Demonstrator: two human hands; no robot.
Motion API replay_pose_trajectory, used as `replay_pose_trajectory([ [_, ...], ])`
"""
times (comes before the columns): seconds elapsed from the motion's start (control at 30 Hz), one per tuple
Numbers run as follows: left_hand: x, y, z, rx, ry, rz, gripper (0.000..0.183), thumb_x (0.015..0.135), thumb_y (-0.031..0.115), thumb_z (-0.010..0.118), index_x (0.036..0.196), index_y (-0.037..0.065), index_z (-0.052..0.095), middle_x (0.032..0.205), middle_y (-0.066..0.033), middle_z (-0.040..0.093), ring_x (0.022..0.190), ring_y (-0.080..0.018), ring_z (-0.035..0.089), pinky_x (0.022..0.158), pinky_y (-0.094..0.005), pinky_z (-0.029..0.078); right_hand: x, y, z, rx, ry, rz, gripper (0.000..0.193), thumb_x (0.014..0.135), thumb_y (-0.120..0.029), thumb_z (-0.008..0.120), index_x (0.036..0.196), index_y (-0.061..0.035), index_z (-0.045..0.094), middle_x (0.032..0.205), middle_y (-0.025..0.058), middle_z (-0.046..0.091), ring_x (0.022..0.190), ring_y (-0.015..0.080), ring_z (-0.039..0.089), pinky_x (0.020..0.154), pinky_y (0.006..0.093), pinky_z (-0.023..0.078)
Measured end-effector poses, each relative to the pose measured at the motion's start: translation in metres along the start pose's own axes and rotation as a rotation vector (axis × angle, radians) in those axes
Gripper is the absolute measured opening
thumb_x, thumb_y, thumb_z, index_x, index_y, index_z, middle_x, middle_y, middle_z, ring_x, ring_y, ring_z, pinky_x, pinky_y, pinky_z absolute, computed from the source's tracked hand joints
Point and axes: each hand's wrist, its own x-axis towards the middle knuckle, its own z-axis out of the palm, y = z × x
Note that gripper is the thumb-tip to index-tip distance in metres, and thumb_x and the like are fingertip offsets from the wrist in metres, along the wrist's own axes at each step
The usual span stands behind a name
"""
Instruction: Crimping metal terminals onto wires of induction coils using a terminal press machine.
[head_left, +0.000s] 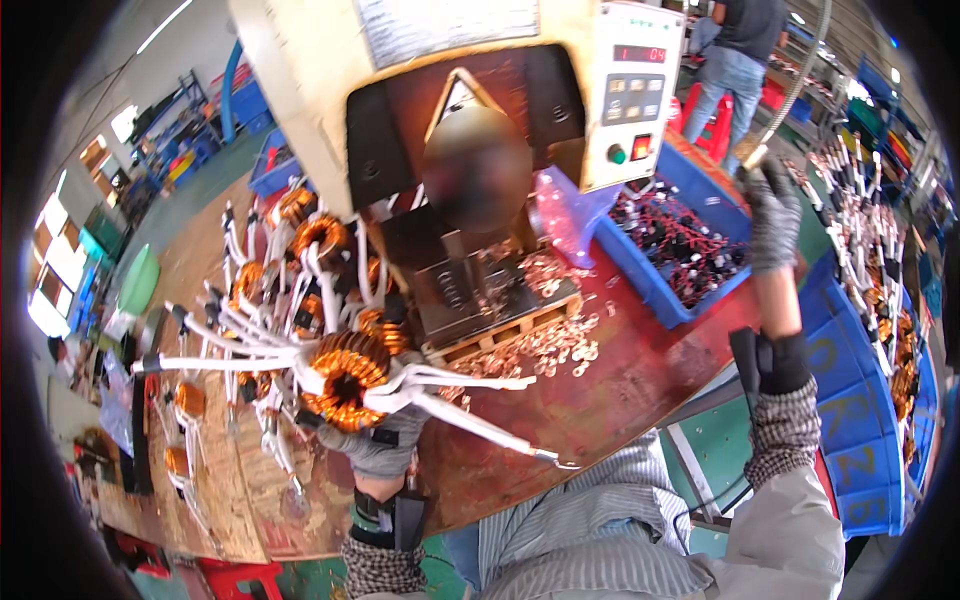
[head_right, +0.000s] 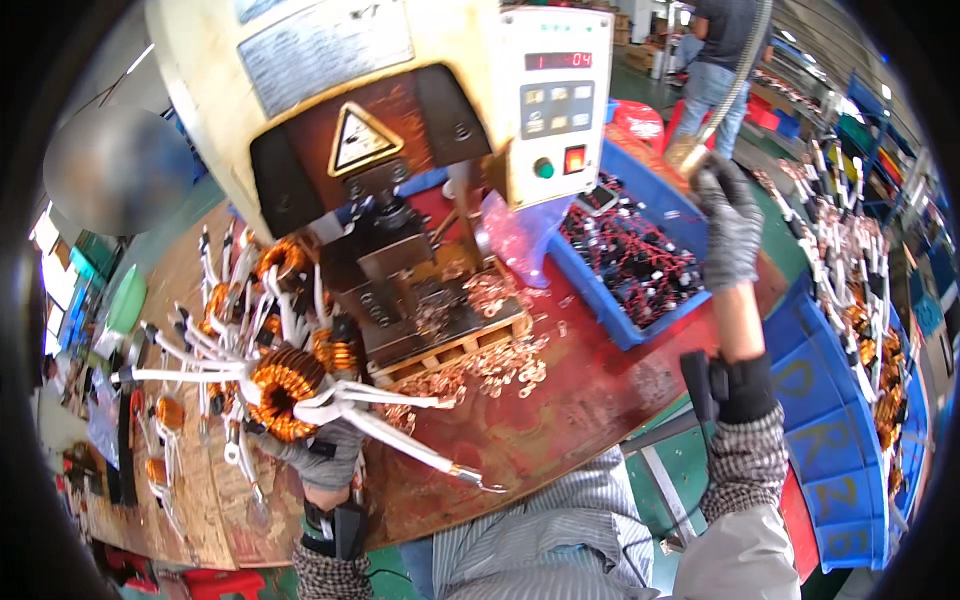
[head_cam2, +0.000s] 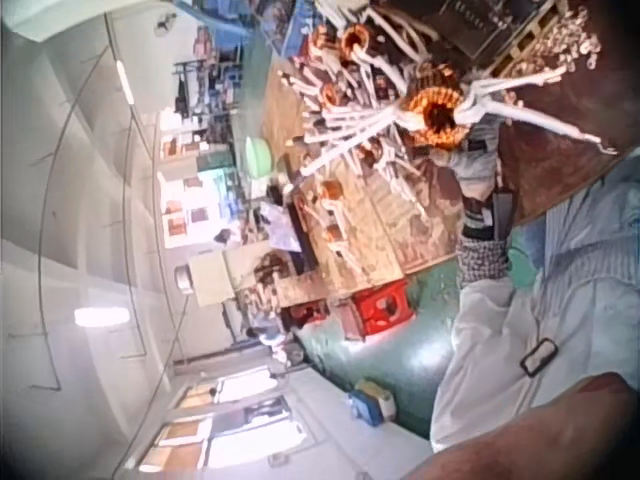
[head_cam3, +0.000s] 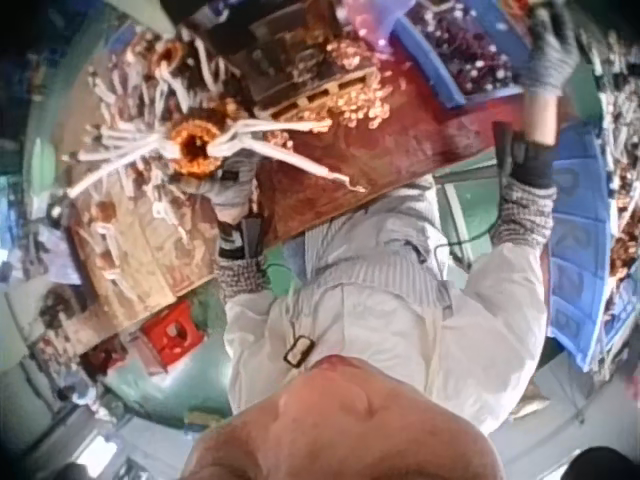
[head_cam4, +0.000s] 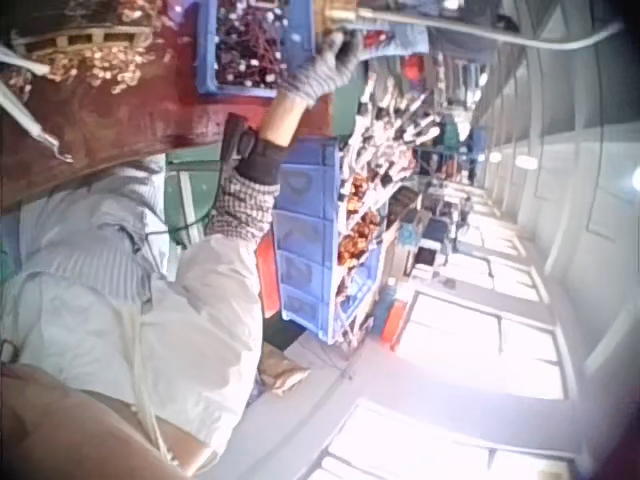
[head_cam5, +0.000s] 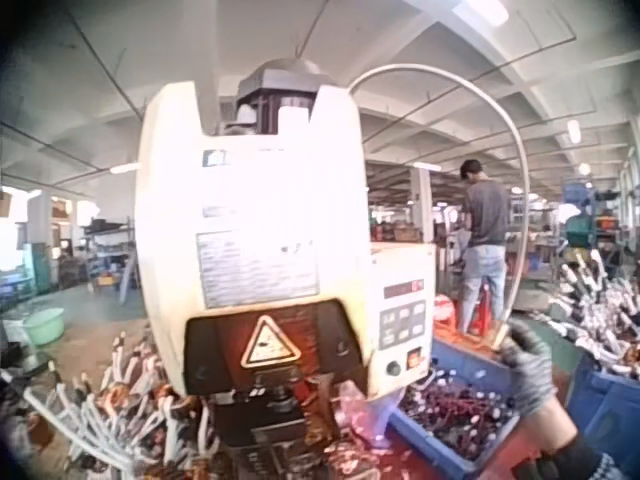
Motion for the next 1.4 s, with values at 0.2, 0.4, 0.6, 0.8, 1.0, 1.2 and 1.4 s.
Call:
replay_pose_trajectory([
  [0.2, -0.011, 0.010, -0.015, 0.352, -0.125, -0.076, 0.112, 0.047, 0.081, 0.051, 0.130, 0.011, 0.025, 0.126, -0.0147, 0.035, 0.110, -0.0335, 0.039, 0.094, -0.0531, 0.032, -0.109, -0.096, 0.041, 0.028, -0.821, 0.520, 0.040, 0.082, -0.033, 0.055, 0.109, -0.0046, 0.050, 0.085, 0.0023, 0.058, 0.054, 0.0034, 0.050, 0.040, 0.0158, 0.037],
  [0.4, -0.012, 0.000, -0.029, 0.361, -0.119, -0.073, 0.118, 0.044, 0.082, 0.050, 0.129, 0.004, 0.023, 0.127, -0.0192, 0.032, 0.112, -0.0357, 0.037, 0.094, -0.0544, 0.031, -0.167, -0.057, 0.055, -0.137, -1.134, 0.435, 0.035, 0.071, -0.023, 0.068, 0.098, -0.0087, 0.053, 0.077, 0.0001, 0.053, 0.067, 0.0099, 0.050, 0.059, 0.0254, 0.043],
  [0.6, -0.016, 0.008, -0.046, 0.319, -0.091, -0.010, 0.115, 0.047, 0.079, 0.054, 0.131, 0.008, 0.022, 0.130, -0.0158, 0.029, 0.114, -0.0334, 0.035, 0.098, -0.0503, 0.029, -0.169, -0.064, 0.070, -0.218, -1.118, 0.260, 0.030, 0.070, -0.018, 0.068, 0.095, -0.0072, 0.055, 0.079, 0.0017, 0.055, 0.069, 0.0120, 0.054, 0.064, 0.0261, 0.045],
  [0.8, -0.018, 0.008, -0.045, 0.328, -0.090, -0.005, 0.113, 0.047, 0.077, 0.056, 0.132, 0.012, 0.020, 0.130, -0.0114, 0.029, 0.115, -0.0322, 0.034, 0.098, -0.0512, 0.029, -0.173, -0.062, 0.068, -0.143, -1.065, 0.268, 0.036, 0.068, -0.022, 0.072, 0.098, -0.0079, 0.057, 0.082, -0.0020, 0.059, 0.071, 0.0060, 0.053, 0.065, 0.0214, 0.043],
  [1.0, -0.024, 0.013, -0.051, 0.185, -0.019, -0.055, 0.117, 0.039, 0.068, 0.069, 0.130, 0.012, 0.022, 0.129, -0.0108, 0.031, 0.115, -0.0317, 0.034, 0.099, -0.0508, 0.029, -0.176, -0.068, 0.072, -0.141, -1.118, 0.263, 0.031, 0.072, -0.016, 0.066, 0.100, -0.0063, 0.054, 0.082, 0.0029, 0.058, 0.074, 0.0115, 0.056, 0.069, 0.0257, 0.045],
  [1.2, -0.023, 0.050, -0.189, -0.115, -0.012, -0.606, 0.073, 0.069, 0.057, 0.058, 0.115, 0.004, 0.039, 0.109, -0.0092, 0.047, 0.095, -0.0211, 0.048, 0.087, -0.0347, 0.041, -0.185, -0.069, 0.075, -0.190, -1.144, 0.276, 0.039, 0.070, -0.019, 0.070, 0.104, -0.0072, 0.055, 0.091, 0.0042, 0.061, 0.079, 0.0121, 0.059, 0.069, 0.0268, 0.047],
  [1.4, 0.002, 0.003, -0.064, 0.377, 0.074, -0.124, 0.069, 0.072, 0.050, 0.058, 0.118, 0.004, 0.036, 0.113, -0.0089, 0.045, 0.099, -0.0202, 0.046, 0.090, -0.0349, 0.038, -0.203, -0.060, 0.098, -0.368, -1.139, -0.106, 0.031, 0.065, -0.020, 0.060, 0.090, -0.0033, 0.052, 0.080, 0.0131, 0.056, 0.080, 0.0308, 0.056, 0.065, 0.0415, 0.045],
])
